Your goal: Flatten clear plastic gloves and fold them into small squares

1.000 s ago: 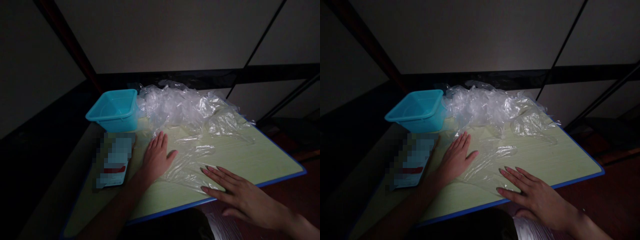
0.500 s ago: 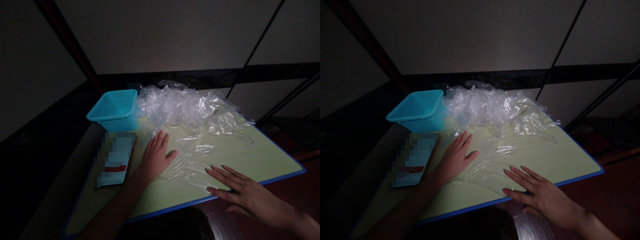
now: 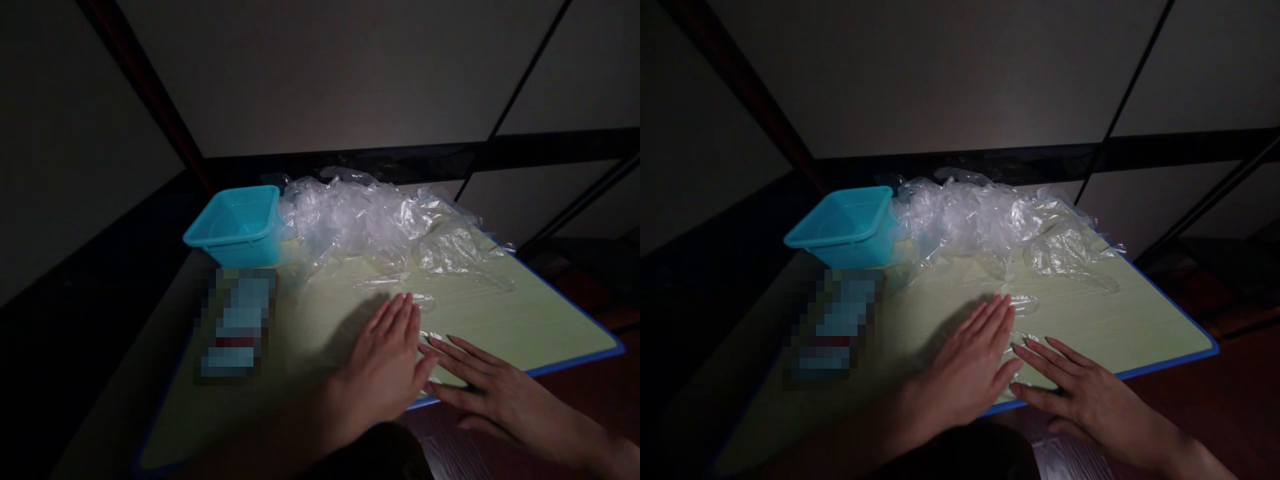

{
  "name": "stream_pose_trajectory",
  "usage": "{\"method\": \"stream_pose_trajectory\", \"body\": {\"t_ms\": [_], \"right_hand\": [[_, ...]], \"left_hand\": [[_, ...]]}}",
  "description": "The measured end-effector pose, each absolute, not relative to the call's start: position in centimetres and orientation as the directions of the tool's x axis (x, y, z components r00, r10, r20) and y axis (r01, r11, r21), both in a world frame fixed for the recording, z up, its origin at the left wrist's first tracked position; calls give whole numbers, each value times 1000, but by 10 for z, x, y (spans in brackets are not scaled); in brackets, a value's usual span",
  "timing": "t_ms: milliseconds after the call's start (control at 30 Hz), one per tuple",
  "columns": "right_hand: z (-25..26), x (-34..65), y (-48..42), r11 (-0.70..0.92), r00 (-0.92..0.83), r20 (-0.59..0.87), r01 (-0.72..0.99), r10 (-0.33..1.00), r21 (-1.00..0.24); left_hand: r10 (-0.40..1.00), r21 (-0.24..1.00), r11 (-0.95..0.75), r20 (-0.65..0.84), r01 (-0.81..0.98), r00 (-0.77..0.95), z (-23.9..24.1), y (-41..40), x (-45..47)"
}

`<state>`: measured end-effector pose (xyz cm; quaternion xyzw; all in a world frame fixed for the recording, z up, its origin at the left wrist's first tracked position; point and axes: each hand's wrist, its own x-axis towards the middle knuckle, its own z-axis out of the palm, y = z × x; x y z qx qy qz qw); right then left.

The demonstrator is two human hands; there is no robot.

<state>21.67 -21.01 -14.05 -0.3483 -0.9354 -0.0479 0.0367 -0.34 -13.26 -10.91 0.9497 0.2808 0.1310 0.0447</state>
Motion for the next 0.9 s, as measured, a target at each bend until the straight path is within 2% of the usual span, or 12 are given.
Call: {"method": "stream_pose_trajectory", "body": {"t_ms": [333, 567, 767, 900], "right_hand": [[-145, 226, -216, 741, -737, 101, 672, 669, 0], [-144, 225, -215, 736, -734, 74, 677, 675, 10], [-144, 226, -215, 728, -723, 88, 681, 685, -70], [-145, 227, -215, 725, -719, 94, 686, 688, -63]], "left_hand": [[566, 198, -821, 153, 536, 810, -132, -133, 7], [648, 172, -760, 124, 626, 752, -135, -115, -28], [688, 142, -725, 97, 674, 719, -134, -99, -66], [689, 111, -725, 97, 680, 718, -136, -95, -78]]}}
